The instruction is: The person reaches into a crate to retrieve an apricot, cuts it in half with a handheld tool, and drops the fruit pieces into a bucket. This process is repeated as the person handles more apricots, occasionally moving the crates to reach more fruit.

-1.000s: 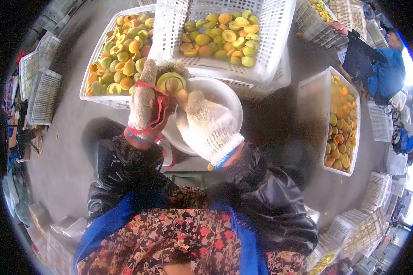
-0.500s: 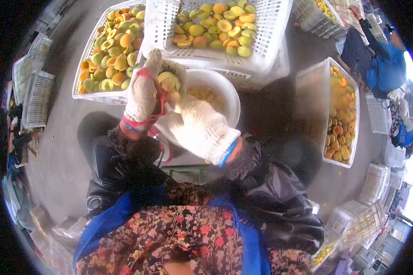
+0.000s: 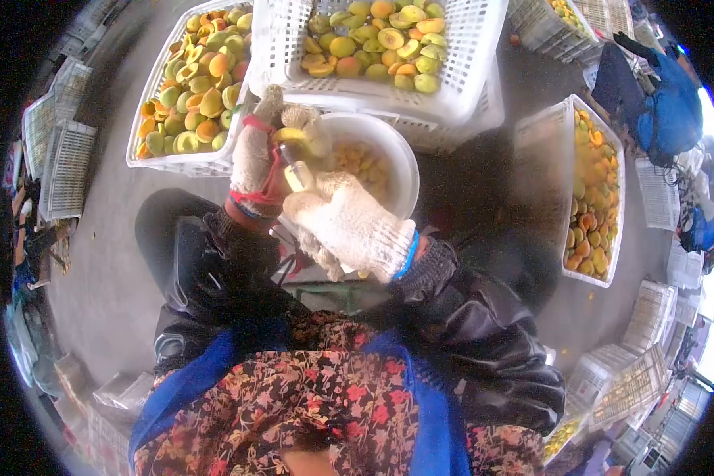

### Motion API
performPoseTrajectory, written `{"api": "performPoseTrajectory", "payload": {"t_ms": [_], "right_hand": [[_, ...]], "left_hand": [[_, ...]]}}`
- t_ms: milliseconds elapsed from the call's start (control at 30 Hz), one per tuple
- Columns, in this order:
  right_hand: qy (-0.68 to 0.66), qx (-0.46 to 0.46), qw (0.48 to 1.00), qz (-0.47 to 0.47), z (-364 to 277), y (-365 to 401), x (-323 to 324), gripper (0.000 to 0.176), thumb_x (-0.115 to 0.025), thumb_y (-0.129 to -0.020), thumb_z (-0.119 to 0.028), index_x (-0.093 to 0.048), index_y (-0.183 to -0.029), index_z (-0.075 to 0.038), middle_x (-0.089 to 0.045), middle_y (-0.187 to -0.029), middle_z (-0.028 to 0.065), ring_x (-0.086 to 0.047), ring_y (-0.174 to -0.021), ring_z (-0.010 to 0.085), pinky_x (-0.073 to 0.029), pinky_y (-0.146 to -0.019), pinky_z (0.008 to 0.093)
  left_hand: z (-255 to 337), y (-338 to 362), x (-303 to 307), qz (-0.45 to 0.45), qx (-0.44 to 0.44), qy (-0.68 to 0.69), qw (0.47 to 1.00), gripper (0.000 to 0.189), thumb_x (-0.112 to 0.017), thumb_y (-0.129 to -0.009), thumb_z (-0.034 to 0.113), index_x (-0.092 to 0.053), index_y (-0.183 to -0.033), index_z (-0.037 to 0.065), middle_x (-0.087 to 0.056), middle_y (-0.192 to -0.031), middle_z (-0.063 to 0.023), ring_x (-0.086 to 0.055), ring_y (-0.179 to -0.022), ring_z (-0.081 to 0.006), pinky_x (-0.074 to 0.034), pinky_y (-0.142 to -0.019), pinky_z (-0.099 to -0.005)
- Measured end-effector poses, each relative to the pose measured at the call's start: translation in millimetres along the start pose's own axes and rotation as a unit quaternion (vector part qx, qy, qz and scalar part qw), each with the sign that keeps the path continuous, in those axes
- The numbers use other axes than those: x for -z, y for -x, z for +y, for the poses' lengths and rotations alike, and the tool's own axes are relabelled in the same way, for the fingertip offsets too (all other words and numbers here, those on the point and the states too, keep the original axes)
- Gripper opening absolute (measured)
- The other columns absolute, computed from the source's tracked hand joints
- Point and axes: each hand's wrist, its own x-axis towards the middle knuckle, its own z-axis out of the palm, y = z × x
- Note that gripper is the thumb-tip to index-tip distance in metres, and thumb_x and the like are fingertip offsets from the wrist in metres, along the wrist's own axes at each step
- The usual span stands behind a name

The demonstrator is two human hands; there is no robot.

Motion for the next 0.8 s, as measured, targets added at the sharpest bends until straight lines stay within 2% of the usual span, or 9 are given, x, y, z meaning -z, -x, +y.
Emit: {"api": "performPoseTrajectory", "payload": {"t_ms": [233,300,333,400,533,567,633,700,800], "right_hand": [[-0.276,-0.026,0.927,-0.253,22,-18,22,0.019,-0.053,-0.092,-0.022,-0.058,-0.085,-0.005,-0.05,-0.057,0.0017,-0.05,-0.041,0.0134,-0.04,-0.036,0.0272],[0.206,0.276,0.938,-0.044,32,-24,11,0.017,-0.055,-0.091,-0.021,-0.061,-0.095,-0.005,-0.056,-0.062,0.0044,-0.057,-0.049,0.0205,-0.047,-0.046,0.0317],[0.205,0.276,0.938,-0.045,39,-31,11,0.017,-0.055,-0.091,-0.021,-0.061,-0.095,-0.005,-0.056,-0.062,0.0044,-0.057,-0.049,0.0205,-0.047,-0.046,0.0317],[0.477,0.489,0.71,0.169,51,-44,12,0.021,-0.059,-0.088,-0.023,-0.061,-0.103,-0.008,-0.061,-0.073,0.0091,-0.062,-0.062,0.0266,-0.051,-0.056,0.0364],[0.524,0.525,0.658,0.131,49,-35,17,0.028,-0.063,-0.085,-0.027,-0.057,-0.104,-0.007,-0.062,-0.077,0.0131,-0.064,-0.065,0.0307,-0.05,-0.054,0.041],[0.516,0.46,0.711,0.13,54,-33,17,0.027,-0.062,-0.087,-0.028,-0.055,-0.097,-0.005,-0.06,-0.068,0.012,-0.063,-0.058,0.0314,-0.049,-0.051,0.042],[0.52,0.427,0.728,0.131,61,-31,24,0.021,-0.062,-0.084,-0.022,-0.058,-0.101,-0.009,-0.059,-0.075,0.0105,-0.062,-0.059,0.031,-0.049,-0.052,0.0421],[0.553,0.407,0.709,0.162,76,-35,35,0.016,-0.06,-0.084,-0.017,-0.063,-0.099,-0.013,-0.059,-0.079,0.0091,-0.062,-0.059,0.0303,-0.049,-0.053,0.0426],[0.645,0.122,0.733,0.18,77,-40,41,0.011,-0.057,-0.085,-0.018,-0.062,-0.092,-0.01,-0.06,-0.076,0.0099,-0.063,-0.061,0.0295,-0.049,-0.051,0.0424]], "left_hand": [[-23,-6,31,-0.181,0.083,0.326,0.924,0.05,-0.053,-0.095,0.038,-0.048,-0.131,0.003,-0.062,-0.115,-0.014,-0.063,-0.103,-0.0297,-0.054,-0.09,-0.0468],[-22,0,33,-0.103,0.112,0.25,0.956,0.048,-0.049,-0.096,0.041,-0.05,-0.127,0.004,-0.064,-0.107,-0.0139,-0.064,-0.095,-0.0289,-0.055,-0.081,-0.0447],[-22,2,34,-0.025,0.14,0.173,0.975,0.047,-0.046,-0.096,0.043,-0.052,-0.122,0.005,-0.065,-0.099,-0.0138,-0.064,-0.087,-0.028,-0.055,-0.072,-0.0425],[-29,2,38,-0.099,0.141,0.236,0.956,0.048,-0.046,-0.096,0.042,-0.05,-0.126,0.005,-0.062,-0.108,-0.0145,-0.061,-0.097,-0.0284,-0.053,-0.081,-0.0432],[-20,-8,47,-0.18,0.189,0.331,0.907,0.048,-0.045,-0.099,0.038,-0.046,-0.131,0.003,-0.057,-0.124,-0.0153,-0.057,-0.115,-0.0292,-0.049,-0.097,-0.0444],[-17,-11,49,-0.133,0.064,0.065,0.987,0.046,-0.045,-0.099,0.037,-0.047,-0.129,0.003,-0.058,-0.122,-0.0146,-0.057,-0.113,-0.0285,-0.049,-0.096,-0.0438],[4,-26,50,0.023,-0.112,-0.435,0.893,0.04,-0.047,-0.099,0.034,-0.053,-0.122,0.003,-0.062,-0.112,-0.0131,-0.06,-0.105,-0.0255,-0.051,-0.091,-0.0433],[57,-47,38,0.024,-0.067,0.047,0.996,0.034,-0.051,-0.097,0.031,-0.056,-0.118,0.004,-0.064,-0.106,-0.0093,-0.064,-0.095,-0.0232,-0.053,-0.084,-0.0418],[84,-86,49,0.236,-0.19,-0.345,0.888,0.04,-0.064,-0.089,0.029,-0.055,-0.12,0.005,-0.067,-0.1,-0.0095,-0.066,-0.086,-0.0246,-0.054,-0.078,-0.0398]]}}
